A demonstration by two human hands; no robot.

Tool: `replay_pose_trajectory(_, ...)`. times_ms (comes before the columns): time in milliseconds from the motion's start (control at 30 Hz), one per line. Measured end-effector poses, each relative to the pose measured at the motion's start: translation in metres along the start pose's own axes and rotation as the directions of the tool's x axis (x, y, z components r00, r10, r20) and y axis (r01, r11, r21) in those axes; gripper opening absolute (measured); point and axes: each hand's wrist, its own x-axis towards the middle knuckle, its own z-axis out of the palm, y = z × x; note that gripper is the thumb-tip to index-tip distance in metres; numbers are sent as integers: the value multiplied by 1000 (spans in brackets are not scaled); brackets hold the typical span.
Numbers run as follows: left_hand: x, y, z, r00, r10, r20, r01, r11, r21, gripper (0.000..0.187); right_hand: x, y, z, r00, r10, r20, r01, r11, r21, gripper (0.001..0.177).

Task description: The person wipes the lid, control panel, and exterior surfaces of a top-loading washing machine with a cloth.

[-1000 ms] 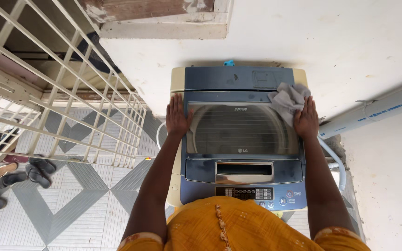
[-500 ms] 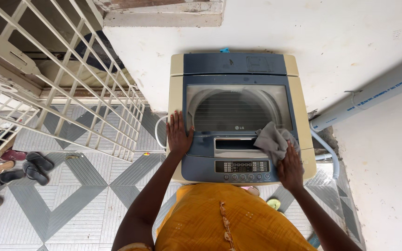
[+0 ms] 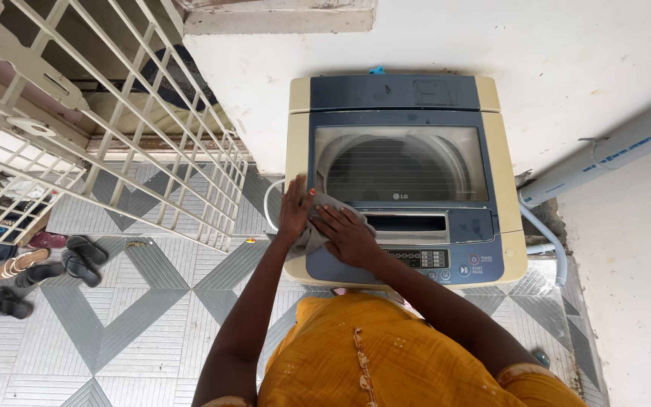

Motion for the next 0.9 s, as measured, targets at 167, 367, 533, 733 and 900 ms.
replay_pose_trajectory(167,-10,33,9,995,4,-96,-3,1000,15,80,0,60,-1,964,223,-143,-230,973,-34,63)
replay_pose_trajectory(367,26,54,10,985,79,-155,-56,988,145,77,-119,190,-18,741,613,-275,-647,760,-51,69)
replay_pose_trajectory(533,41,62,16,982,139,-125,-72,900,431,81,-172,256,-46,561,718,-412,-754,649,104,64)
replay_pose_trajectory(733,38,71,13,985,126,-114,-58,880,472,82,-74,298,-24,564,723,-399,-746,654,130,60)
replay_pose_trajectory(900,40,83,8,986,108,-129,-43,904,426,82,57,242,-4,814,534,-228,-552,834,-20,76)
